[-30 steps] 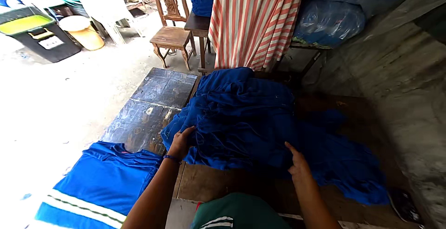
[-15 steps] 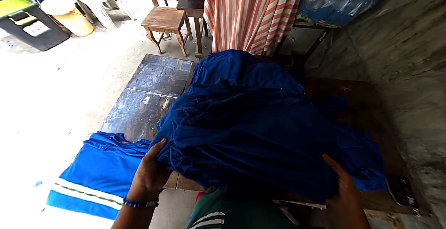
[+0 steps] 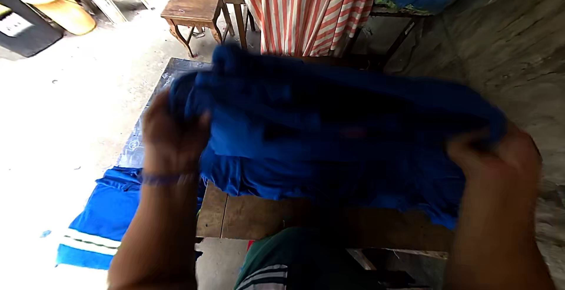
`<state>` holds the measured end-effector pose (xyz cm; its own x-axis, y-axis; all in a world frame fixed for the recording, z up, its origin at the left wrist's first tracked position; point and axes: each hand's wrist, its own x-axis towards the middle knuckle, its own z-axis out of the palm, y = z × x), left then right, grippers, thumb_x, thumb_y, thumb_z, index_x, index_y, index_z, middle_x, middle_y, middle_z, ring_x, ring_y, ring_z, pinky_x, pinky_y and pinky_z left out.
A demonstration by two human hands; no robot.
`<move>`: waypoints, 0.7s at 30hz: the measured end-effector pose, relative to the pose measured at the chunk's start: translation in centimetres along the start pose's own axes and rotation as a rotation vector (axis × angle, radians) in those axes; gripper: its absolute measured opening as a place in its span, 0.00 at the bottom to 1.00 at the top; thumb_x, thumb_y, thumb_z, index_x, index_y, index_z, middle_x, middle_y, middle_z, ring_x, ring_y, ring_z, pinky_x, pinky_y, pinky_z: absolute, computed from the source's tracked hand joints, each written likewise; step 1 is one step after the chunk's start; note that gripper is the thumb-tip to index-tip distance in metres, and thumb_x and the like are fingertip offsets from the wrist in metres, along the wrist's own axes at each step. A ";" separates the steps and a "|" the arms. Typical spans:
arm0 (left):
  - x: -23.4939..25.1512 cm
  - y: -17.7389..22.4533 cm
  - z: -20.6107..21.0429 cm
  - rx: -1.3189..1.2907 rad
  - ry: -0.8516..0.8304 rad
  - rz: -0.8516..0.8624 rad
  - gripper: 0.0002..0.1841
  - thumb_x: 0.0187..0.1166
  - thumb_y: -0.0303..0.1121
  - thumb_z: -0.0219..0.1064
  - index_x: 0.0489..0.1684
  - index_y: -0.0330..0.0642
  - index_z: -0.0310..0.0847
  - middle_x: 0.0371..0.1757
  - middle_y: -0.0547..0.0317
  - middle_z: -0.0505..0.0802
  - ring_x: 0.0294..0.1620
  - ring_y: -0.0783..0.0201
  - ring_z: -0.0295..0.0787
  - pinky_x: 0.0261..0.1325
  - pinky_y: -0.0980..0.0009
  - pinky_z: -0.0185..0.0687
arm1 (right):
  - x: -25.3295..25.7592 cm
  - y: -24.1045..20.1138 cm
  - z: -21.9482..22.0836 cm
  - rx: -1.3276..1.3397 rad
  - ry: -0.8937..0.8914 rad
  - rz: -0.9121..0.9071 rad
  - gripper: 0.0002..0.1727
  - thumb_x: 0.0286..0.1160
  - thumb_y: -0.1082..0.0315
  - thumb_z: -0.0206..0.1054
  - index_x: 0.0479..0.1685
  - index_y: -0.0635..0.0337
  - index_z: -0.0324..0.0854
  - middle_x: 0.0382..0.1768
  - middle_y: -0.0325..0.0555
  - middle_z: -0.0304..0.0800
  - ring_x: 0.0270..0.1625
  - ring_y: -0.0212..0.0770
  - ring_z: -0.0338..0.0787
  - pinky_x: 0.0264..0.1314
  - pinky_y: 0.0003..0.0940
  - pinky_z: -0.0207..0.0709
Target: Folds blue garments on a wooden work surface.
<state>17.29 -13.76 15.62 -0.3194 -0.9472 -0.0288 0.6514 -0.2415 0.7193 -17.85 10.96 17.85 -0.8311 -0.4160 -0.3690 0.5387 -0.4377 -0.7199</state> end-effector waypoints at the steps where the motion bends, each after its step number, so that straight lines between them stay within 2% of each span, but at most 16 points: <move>1: 3.4 -1.0 1.1 0.031 0.024 -0.005 0.22 0.94 0.39 0.31 0.49 0.46 0.76 0.41 0.58 0.91 0.45 0.64 0.91 0.50 0.64 0.90 | 2.9 0.4 2.2 0.032 -0.004 0.022 0.08 0.89 0.59 0.51 0.46 0.49 0.73 0.33 0.38 0.85 0.30 0.29 0.88 0.30 0.21 0.85; 2: 6.4 -2.1 1.8 0.118 0.064 -0.029 0.19 0.95 0.40 0.33 0.61 0.43 0.70 0.50 0.52 0.89 0.50 0.58 0.91 0.53 0.59 0.90 | 5.5 1.4 4.1 -0.060 -0.027 -0.029 0.10 0.90 0.60 0.50 0.58 0.51 0.71 0.44 0.42 0.87 0.39 0.33 0.92 0.40 0.25 0.89; 3: 9.2 -3.4 2.1 0.341 0.101 -0.056 0.22 0.96 0.41 0.35 0.76 0.41 0.62 0.62 0.47 0.87 0.57 0.56 0.90 0.57 0.57 0.90 | 7.8 2.8 5.6 -0.334 -0.059 -0.164 0.17 0.92 0.62 0.48 0.73 0.55 0.63 0.58 0.44 0.84 0.51 0.35 0.92 0.52 0.28 0.89; 4: 11.6 -5.0 1.8 0.670 0.086 -0.055 0.26 0.95 0.42 0.38 0.86 0.37 0.55 0.74 0.43 0.82 0.69 0.54 0.85 0.66 0.55 0.83 | 10.2 4.5 6.4 -0.717 -0.108 -0.349 0.26 0.93 0.63 0.49 0.85 0.62 0.54 0.74 0.51 0.76 0.68 0.38 0.86 0.67 0.32 0.83; 5: 13.4 -7.1 0.8 1.065 0.019 -0.013 0.30 0.94 0.42 0.45 0.89 0.34 0.53 0.80 0.39 0.77 0.79 0.49 0.76 0.76 0.47 0.75 | 12.4 6.6 6.2 -1.140 -0.153 -0.538 0.35 0.90 0.60 0.52 0.91 0.68 0.49 0.84 0.62 0.66 0.83 0.48 0.74 0.83 0.44 0.70; 6: 14.5 -9.5 -0.6 1.437 -0.096 0.045 0.33 0.91 0.45 0.51 0.91 0.34 0.55 0.85 0.36 0.73 0.88 0.38 0.63 0.81 0.30 0.59 | 14.2 9.3 5.4 -1.504 -0.205 -0.645 0.39 0.89 0.52 0.53 0.93 0.67 0.49 0.89 0.69 0.57 0.90 0.63 0.61 0.87 0.65 0.56; 7: 15.0 -12.4 -2.7 1.698 -0.232 0.061 0.33 0.91 0.50 0.51 0.92 0.42 0.57 0.92 0.40 0.64 0.93 0.29 0.47 0.79 0.15 0.40 | 16.0 12.7 3.5 -1.782 -0.297 -0.664 0.41 0.91 0.45 0.48 0.96 0.61 0.46 0.92 0.72 0.47 0.92 0.74 0.49 0.84 0.82 0.42; 8: 15.0 -15.3 -5.1 1.868 -0.339 0.025 0.33 0.93 0.54 0.43 0.96 0.53 0.53 0.96 0.48 0.54 0.95 0.27 0.34 0.73 0.09 0.28 | 17.2 16.1 1.0 -1.965 -0.385 -0.589 0.41 0.93 0.41 0.43 0.98 0.55 0.43 0.94 0.68 0.40 0.93 0.77 0.40 0.81 0.90 0.31; 9: 14.8 -17.4 -6.9 1.940 -0.386 0.012 0.33 0.93 0.56 0.39 0.97 0.59 0.50 0.98 0.53 0.48 0.95 0.28 0.28 0.71 0.07 0.24 | 18.0 18.6 -0.7 -2.079 -0.427 -0.494 0.40 0.93 0.40 0.40 0.98 0.50 0.41 0.96 0.63 0.35 0.95 0.75 0.33 0.80 0.90 0.24; 11: 16.3 -18.9 -7.9 1.932 -0.383 0.035 0.31 0.93 0.55 0.37 0.97 0.64 0.49 0.99 0.62 0.44 0.97 0.35 0.24 0.74 0.11 0.19 | 19.9 20.4 -0.8 -2.150 -0.424 -0.424 0.39 0.93 0.41 0.40 0.98 0.48 0.41 0.97 0.57 0.33 0.96 0.69 0.28 0.82 0.87 0.18; 14: 15.8 -19.3 -9.8 1.809 -0.404 0.044 0.32 0.93 0.55 0.37 0.97 0.63 0.48 0.99 0.63 0.44 0.97 0.39 0.20 0.74 0.12 0.14 | 20.0 20.7 -2.6 -2.145 -0.437 -0.472 0.39 0.93 0.41 0.40 0.98 0.49 0.42 0.97 0.56 0.34 0.97 0.67 0.30 0.83 0.85 0.18; 16: 15.7 -19.3 -10.7 1.673 -0.340 0.195 0.33 0.91 0.52 0.45 0.95 0.52 0.55 0.98 0.55 0.51 0.97 0.38 0.28 0.78 0.15 0.15 | 19.4 19.9 -3.2 -2.018 -0.425 -0.579 0.38 0.92 0.44 0.46 0.96 0.51 0.51 0.96 0.56 0.41 0.97 0.64 0.37 0.86 0.81 0.21; 18: 14.6 -18.4 -11.8 1.535 -0.131 0.366 0.33 0.87 0.44 0.56 0.88 0.34 0.63 0.92 0.34 0.61 0.94 0.32 0.46 0.89 0.28 0.33 | 18.0 19.1 -4.6 -1.791 -0.297 -0.739 0.34 0.90 0.49 0.54 0.90 0.59 0.63 0.93 0.64 0.51 0.94 0.67 0.51 0.90 0.75 0.39; 19: 13.3 -17.6 -12.0 1.525 0.037 0.372 0.32 0.86 0.44 0.59 0.84 0.29 0.65 0.88 0.28 0.66 0.90 0.30 0.54 0.89 0.33 0.45 | 16.8 18.4 -5.4 -1.723 -0.164 -0.747 0.34 0.89 0.51 0.55 0.87 0.62 0.66 0.91 0.66 0.55 0.90 0.69 0.58 0.87 0.72 0.51; 20: 11.9 -16.5 -11.9 1.548 0.207 0.302 0.33 0.86 0.46 0.59 0.83 0.28 0.66 0.83 0.24 0.70 0.86 0.27 0.61 0.86 0.34 0.52 | 15.6 17.7 -5.9 -1.644 -0.015 -0.687 0.33 0.87 0.52 0.57 0.84 0.66 0.68 0.86 0.70 0.61 0.86 0.72 0.64 0.83 0.70 0.57; 21: 10.5 -15.5 -11.6 1.545 0.347 0.182 0.35 0.86 0.49 0.59 0.83 0.27 0.66 0.81 0.20 0.71 0.83 0.23 0.62 0.83 0.33 0.54 | 14.7 16.9 -6.4 -1.541 0.118 -0.577 0.34 0.87 0.52 0.58 0.82 0.71 0.68 0.80 0.76 0.67 0.82 0.73 0.68 0.82 0.66 0.61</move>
<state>11.85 -22.37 -3.93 -0.0127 -0.9904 0.1378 -0.7003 0.1072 0.7058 -21.82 2.58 -3.52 -0.9049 -0.3983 0.1501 -0.4013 0.6808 -0.6128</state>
